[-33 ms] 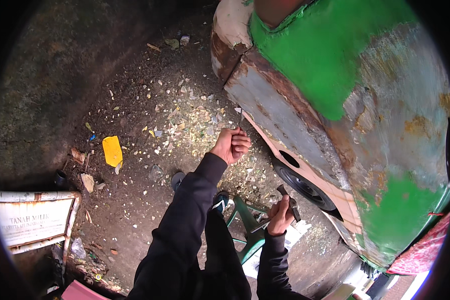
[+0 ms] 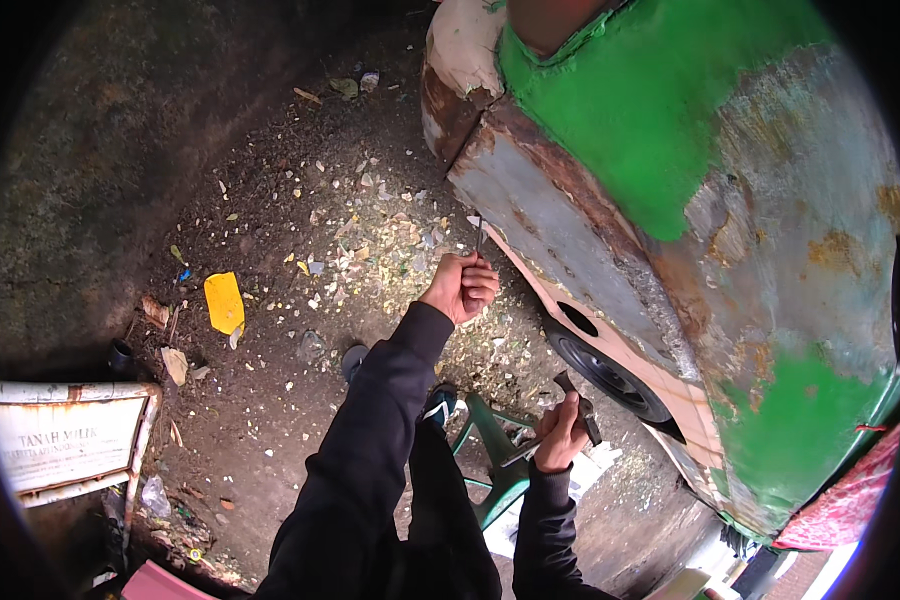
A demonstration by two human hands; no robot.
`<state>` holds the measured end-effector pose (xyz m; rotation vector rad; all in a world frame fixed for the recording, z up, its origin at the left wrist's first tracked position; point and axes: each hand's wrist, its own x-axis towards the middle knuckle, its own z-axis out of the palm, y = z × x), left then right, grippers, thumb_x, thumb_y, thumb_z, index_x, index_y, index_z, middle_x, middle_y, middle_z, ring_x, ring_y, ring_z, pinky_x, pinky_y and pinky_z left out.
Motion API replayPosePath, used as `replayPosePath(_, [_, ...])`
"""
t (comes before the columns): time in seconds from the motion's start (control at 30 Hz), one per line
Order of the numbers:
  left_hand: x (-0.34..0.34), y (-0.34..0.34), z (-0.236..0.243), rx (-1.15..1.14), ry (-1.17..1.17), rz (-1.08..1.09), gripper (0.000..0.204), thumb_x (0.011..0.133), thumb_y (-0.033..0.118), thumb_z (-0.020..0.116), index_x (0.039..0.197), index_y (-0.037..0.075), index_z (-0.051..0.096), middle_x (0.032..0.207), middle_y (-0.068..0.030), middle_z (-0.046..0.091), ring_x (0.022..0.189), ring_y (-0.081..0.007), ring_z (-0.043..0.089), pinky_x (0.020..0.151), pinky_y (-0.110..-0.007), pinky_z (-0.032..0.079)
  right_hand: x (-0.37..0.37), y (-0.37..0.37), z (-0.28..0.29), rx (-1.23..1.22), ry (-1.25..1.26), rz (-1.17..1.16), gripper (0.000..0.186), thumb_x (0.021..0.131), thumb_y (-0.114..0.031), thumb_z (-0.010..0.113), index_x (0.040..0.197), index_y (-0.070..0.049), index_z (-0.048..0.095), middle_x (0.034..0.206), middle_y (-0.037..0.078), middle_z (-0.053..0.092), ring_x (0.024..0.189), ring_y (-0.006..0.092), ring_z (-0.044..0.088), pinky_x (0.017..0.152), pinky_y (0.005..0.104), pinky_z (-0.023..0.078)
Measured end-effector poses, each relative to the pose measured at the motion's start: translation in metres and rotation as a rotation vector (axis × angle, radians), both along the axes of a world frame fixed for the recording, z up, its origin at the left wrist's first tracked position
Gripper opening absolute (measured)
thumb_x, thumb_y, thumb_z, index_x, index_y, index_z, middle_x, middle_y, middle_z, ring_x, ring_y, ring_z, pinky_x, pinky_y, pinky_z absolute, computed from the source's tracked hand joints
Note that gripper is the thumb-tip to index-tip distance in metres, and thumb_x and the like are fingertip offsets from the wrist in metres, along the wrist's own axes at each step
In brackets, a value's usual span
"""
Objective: The person uses a blowtorch to heat a rusted vehicle panel and then uses a chisel and hammer to remove rust and old paint. The person works on the lower side of a green vehicle in an outdoor area.
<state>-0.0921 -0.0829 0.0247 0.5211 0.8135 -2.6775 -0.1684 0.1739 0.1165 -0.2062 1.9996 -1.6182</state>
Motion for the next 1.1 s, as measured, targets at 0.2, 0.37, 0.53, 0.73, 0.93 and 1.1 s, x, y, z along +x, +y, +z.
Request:
replayPosePath(0.2, [-0.008, 0.009, 0.002, -0.026, 0.087, 0.011, 0.035, 0.104, 0.03, 0.035, 0.078, 0.008, 0.043, 0.057, 0.0065, 0.029, 0.046, -0.0055, 0.029, 0.04, -0.024, 0.025, -0.002, -0.004, -0.002, 0.011, 0.105, -0.03, 0.042, 0.101, -0.033, 0.055, 0.067, -0.015, 0.039, 0.05, -0.006, 0.03, 0.039, 0.0045, 0.025, 0.038, 0.0256, 0.018])
replayPosePath(0.37, [0.001, -0.004, -0.007, -0.055, 0.157, 0.049, 0.029, 0.104, 0.029, 0.038, 0.084, 0.008, 0.044, 0.06, 0.006, 0.033, 0.045, -0.0056, 0.033, 0.041, -0.023, 0.029, 0.002, -0.002, -0.003, -0.004, 0.006, 0.003, 0.031, 0.1, -0.029, 0.055, 0.079, -0.006, 0.053, 0.053, -0.005, 0.041, 0.042, 0.0046, 0.035, 0.04, 0.0231, 0.027])
replayPosePath(0.53, [0.0, -0.005, -0.006, 0.003, 0.16, 0.062, 0.03, 0.104, 0.028, 0.039, 0.087, 0.005, 0.046, 0.059, 0.0057, 0.034, 0.045, -0.0053, 0.034, 0.041, -0.024, 0.031, 0.008, -0.014, -0.002, -0.042, 0.046, -0.009, 0.039, 0.101, -0.031, 0.055, 0.069, -0.014, 0.04, 0.052, -0.005, 0.031, 0.041, 0.0051, 0.025, 0.038, 0.0262, 0.019])
replayPosePath(0.73, [-0.003, -0.017, -0.008, 0.058, 0.163, 0.104, 0.03, 0.103, 0.027, 0.041, 0.085, 0.003, 0.045, 0.058, 0.0044, 0.034, 0.047, -0.0058, 0.035, 0.042, -0.024, 0.031, 0.007, -0.012, -0.001, -0.031, 0.037, 0.024, 0.029, 0.1, -0.029, 0.056, 0.081, -0.007, 0.052, 0.054, -0.006, 0.038, 0.043, 0.004, 0.032, 0.04, 0.0234, 0.024])
replayPosePath(0.93, [-0.003, -0.015, -0.008, -0.004, 0.111, 0.079, 0.03, 0.103, 0.025, 0.038, 0.085, 0.003, 0.046, 0.059, 0.0048, 0.034, 0.047, -0.0071, 0.034, 0.042, -0.024, 0.03, 0.013, -0.012, -0.001, -0.034, -0.002, -0.015, 0.037, 0.1, -0.031, 0.055, 0.071, -0.012, 0.044, 0.053, -0.006, 0.034, 0.042, 0.0046, 0.029, 0.04, 0.0246, 0.021])
replayPosePath(1.1, [-0.005, -0.01, 0.002, 0.056, 0.117, 0.022, 0.036, 0.104, 0.03, 0.038, 0.078, 0.006, 0.046, 0.058, 0.0056, 0.032, 0.046, -0.0062, 0.032, 0.04, -0.023, 0.028, 0.012, -0.019, 0.0, 0.012, 0.009, -0.028, 0.041, 0.101, -0.032, 0.053, 0.067, -0.015, 0.039, 0.051, -0.006, 0.029, 0.041, 0.0051, 0.025, 0.039, 0.0257, 0.019])
